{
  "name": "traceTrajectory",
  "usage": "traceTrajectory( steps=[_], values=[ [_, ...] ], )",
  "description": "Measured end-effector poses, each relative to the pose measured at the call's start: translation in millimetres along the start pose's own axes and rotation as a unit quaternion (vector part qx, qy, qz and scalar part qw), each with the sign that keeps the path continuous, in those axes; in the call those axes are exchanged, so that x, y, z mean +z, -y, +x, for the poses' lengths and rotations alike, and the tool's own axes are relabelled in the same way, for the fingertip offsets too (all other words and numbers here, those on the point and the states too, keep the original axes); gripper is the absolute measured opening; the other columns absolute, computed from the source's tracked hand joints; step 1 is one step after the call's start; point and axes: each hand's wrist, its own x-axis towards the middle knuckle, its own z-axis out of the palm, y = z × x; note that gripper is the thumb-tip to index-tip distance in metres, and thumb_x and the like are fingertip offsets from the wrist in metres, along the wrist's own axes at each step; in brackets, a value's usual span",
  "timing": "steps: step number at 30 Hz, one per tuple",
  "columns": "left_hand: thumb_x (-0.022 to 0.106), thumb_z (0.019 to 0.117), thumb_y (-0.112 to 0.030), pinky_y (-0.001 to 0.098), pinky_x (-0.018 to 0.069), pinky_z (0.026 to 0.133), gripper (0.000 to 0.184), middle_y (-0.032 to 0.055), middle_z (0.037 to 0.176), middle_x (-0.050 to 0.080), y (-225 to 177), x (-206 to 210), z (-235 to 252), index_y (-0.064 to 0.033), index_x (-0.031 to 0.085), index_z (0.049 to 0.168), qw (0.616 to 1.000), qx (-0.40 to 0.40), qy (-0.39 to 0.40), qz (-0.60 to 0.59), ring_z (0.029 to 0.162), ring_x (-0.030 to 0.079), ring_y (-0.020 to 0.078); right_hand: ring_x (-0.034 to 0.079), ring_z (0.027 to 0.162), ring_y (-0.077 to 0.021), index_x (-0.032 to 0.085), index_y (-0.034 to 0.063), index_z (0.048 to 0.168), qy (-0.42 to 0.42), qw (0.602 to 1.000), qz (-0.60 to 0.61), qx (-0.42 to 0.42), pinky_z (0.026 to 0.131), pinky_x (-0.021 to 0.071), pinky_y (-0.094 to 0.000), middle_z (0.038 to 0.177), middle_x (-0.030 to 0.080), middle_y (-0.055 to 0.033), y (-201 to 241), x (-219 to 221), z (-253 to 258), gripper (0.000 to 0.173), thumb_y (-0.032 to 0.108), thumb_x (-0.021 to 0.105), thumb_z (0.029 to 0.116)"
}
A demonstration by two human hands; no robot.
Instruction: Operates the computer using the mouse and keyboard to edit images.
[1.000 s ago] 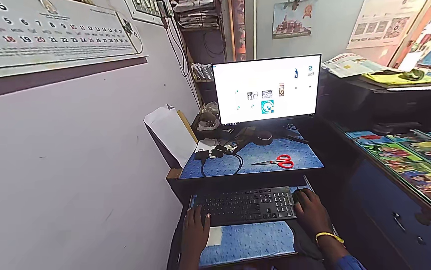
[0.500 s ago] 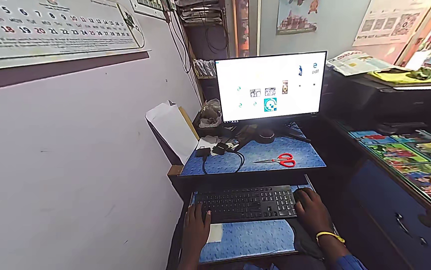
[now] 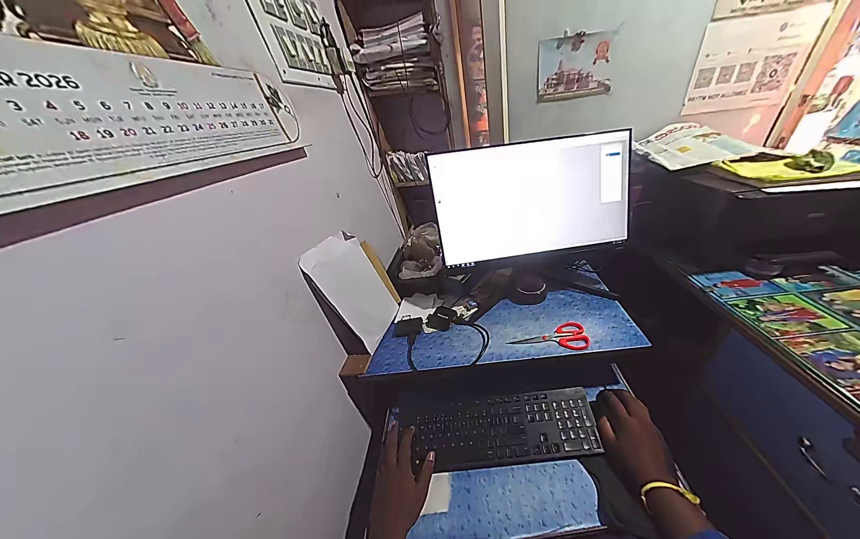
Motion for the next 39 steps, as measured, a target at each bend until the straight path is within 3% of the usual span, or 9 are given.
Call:
traceTrajectory(
  steps=[3,9,16,21,39],
  values=[
    [0.043,0.0947,-0.066,0.0530,0.0391,0.115,0.077,0.0212,0.162,0.034,1,1,1,-0.0099,0.054,0.146,1.000,0.005,0.016,0.000,0.148,0.039,0.0381,0.055,0.135,-0.0314,0.068,0.0160,0.132,0.008,1.000,-0.007,0.006,0.108,0.0477,-0.0499,0.143,0.059,-0.0118,1,-2,0,0.044,0.031,0.055,0.0928],
    [0.040,0.0992,-0.058,0.0542,0.0413,0.113,0.071,0.0240,0.162,0.033,-2,0,0,-0.0057,0.053,0.146,1.000,-0.007,0.017,0.002,0.146,0.041,0.0398,0.054,0.136,-0.0310,0.068,0.0168,0.133,0.017,1.000,-0.011,0.011,0.107,0.0488,-0.0499,0.144,0.059,-0.0102,2,-5,0,0.044,0.033,0.052,0.0943],
    [0.039,0.1002,-0.055,0.0555,0.0432,0.111,0.069,0.0247,0.162,0.033,-2,0,1,-0.0051,0.053,0.146,1.000,-0.001,0.015,0.003,0.144,0.044,0.0401,0.055,0.135,-0.0293,0.067,0.0185,0.134,0.008,1.000,0.002,-0.002,0.109,0.0480,-0.0484,0.144,0.059,-0.0095,0,-2,1,0.045,0.032,0.054,0.0935],
    [0.038,0.1001,-0.054,0.0531,0.0433,0.112,0.069,0.0247,0.161,0.034,-1,0,1,-0.0045,0.053,0.145,1.000,0.004,0.010,0.002,0.143,0.044,0.0393,0.055,0.135,-0.0282,0.067,0.0179,0.133,-0.010,1.000,-0.008,0.004,0.110,0.0475,-0.0457,0.144,0.060,-0.0102,-2,3,1,0.043,0.034,0.048,0.0984],
    [0.037,0.1011,-0.056,0.0531,0.0430,0.112,0.070,0.0238,0.162,0.033,0,2,-1,-0.0059,0.052,0.147,1.000,0.004,0.007,0.004,0.144,0.044,0.0395,0.055,0.135,-0.0289,0.069,0.0171,0.132,-0.010,1.000,0.006,-0.017,0.112,0.0456,-0.0472,0.143,0.060,-0.0112,-2,3,0,0.044,0.032,0.050,0.0946]
  ],
)
